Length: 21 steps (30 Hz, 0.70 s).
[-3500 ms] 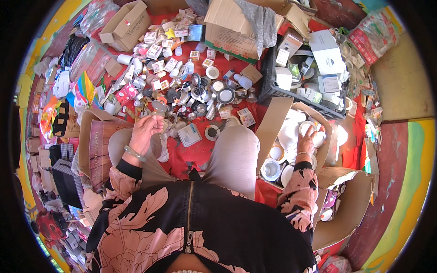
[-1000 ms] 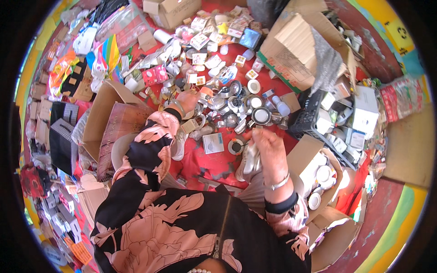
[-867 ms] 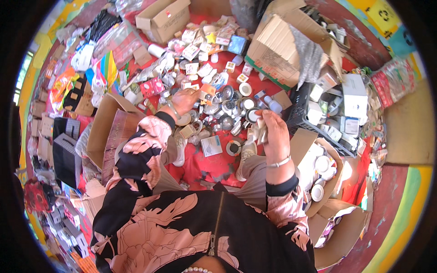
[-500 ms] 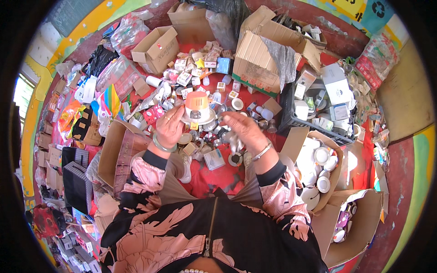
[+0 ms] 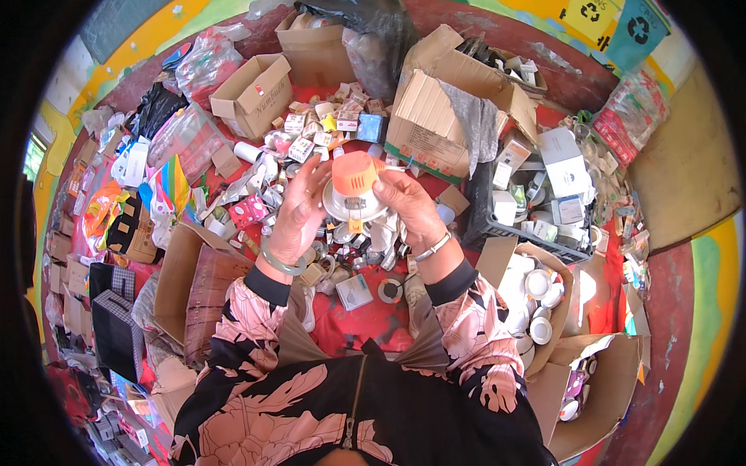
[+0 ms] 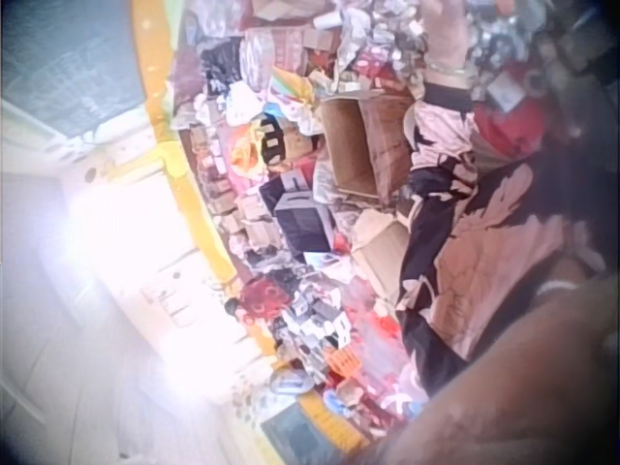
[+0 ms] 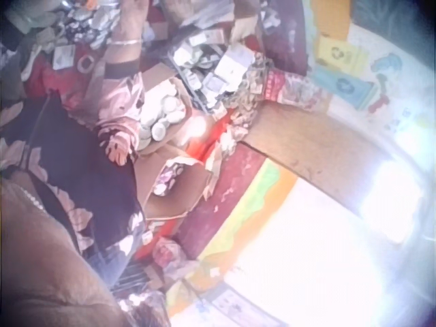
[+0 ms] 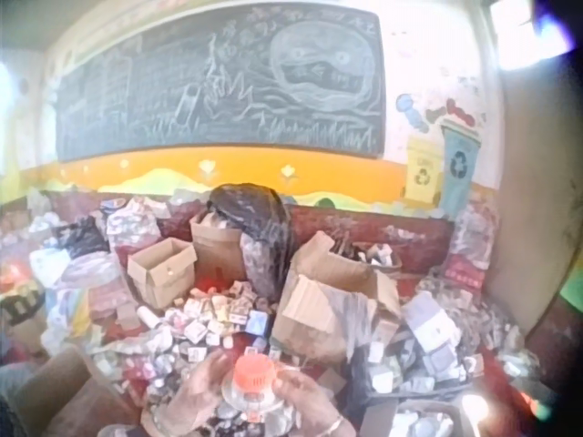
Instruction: The person sits on the floor and cleans small white light fixtures. They use a cloth to wipe the exterior and interior of the fixtures, remove and clean orange plastic components, and place the cleaned items into a cardboard box.
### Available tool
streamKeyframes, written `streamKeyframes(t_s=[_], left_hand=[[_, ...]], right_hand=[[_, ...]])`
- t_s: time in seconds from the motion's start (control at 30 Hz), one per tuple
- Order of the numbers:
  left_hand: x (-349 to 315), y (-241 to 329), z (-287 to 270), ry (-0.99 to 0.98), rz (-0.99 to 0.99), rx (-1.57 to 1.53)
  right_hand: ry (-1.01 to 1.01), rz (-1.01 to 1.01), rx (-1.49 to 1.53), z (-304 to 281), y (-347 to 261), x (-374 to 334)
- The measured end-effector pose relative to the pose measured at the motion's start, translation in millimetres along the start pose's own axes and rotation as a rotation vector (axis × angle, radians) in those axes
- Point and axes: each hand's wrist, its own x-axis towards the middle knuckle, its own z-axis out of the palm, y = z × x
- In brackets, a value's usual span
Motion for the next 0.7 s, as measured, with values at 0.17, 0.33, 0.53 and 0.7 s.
streamKeyframes(t_s=[0.17,0.33,0.53,0.7], left_hand=[[5.0,-11.4,-6.8,-0.025,-0.177,0.113],[11.9,-21.1,-23.9,0.197,-0.190,0.006],[10.1,-32.4,-29.6,0.203,0.190,1.057],[6.5,-27.1,-1.1,0.016,0.113,0.991]], right_hand=[[0.076,0.008,-0.159,11.5,16.2,6.7],[0.125,0.159,-0.535,-13.8,-2.7,-3.6],[0.231,-0.274,-0.258,-0.8,-33.4,-14.4],[-0.066,-0.628,-1.617,3.4,-2.9,-7.5]])
